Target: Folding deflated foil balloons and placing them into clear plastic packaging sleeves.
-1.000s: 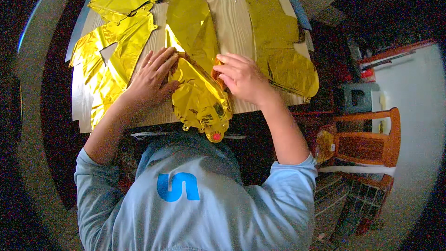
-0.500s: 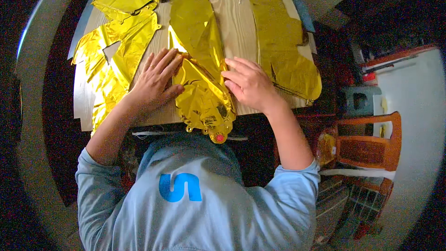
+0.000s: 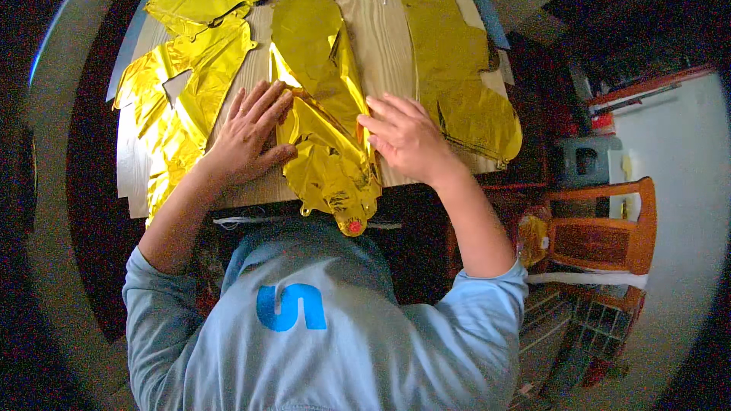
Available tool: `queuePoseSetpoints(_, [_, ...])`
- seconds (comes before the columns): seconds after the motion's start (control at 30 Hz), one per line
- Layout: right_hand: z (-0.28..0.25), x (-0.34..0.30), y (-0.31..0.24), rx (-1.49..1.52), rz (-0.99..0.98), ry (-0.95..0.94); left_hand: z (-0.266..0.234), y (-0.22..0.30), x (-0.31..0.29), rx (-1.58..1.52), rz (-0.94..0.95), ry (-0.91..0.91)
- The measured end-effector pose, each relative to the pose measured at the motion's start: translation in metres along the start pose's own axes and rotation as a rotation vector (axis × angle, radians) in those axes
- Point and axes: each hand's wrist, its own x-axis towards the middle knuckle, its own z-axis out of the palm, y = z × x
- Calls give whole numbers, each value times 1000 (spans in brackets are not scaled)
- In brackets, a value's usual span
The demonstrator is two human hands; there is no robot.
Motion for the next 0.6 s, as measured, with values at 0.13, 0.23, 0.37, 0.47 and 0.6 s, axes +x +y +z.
queuePoseSetpoints(0.13, [2, 0, -2, 27, -12, 33, 0, 1, 0, 11, -4, 6])
queuePoseSetpoints(0.23, [2, 1, -7, 23, -58, 28, 1, 2, -1, 2, -5, 30])
queuePoseSetpoints(0.37, [3, 2, -12, 15, -92, -7, 1, 2, -3, -5, 3, 93])
queuePoseSetpoints(0.47, [4, 4, -12, 38, -93, -26, 3, 3, -4, 17, 2, 144])
queuePoseSetpoints(0.6, [4, 7, -16, 60, -114, -19, 5, 4, -3, 49, 18, 189])
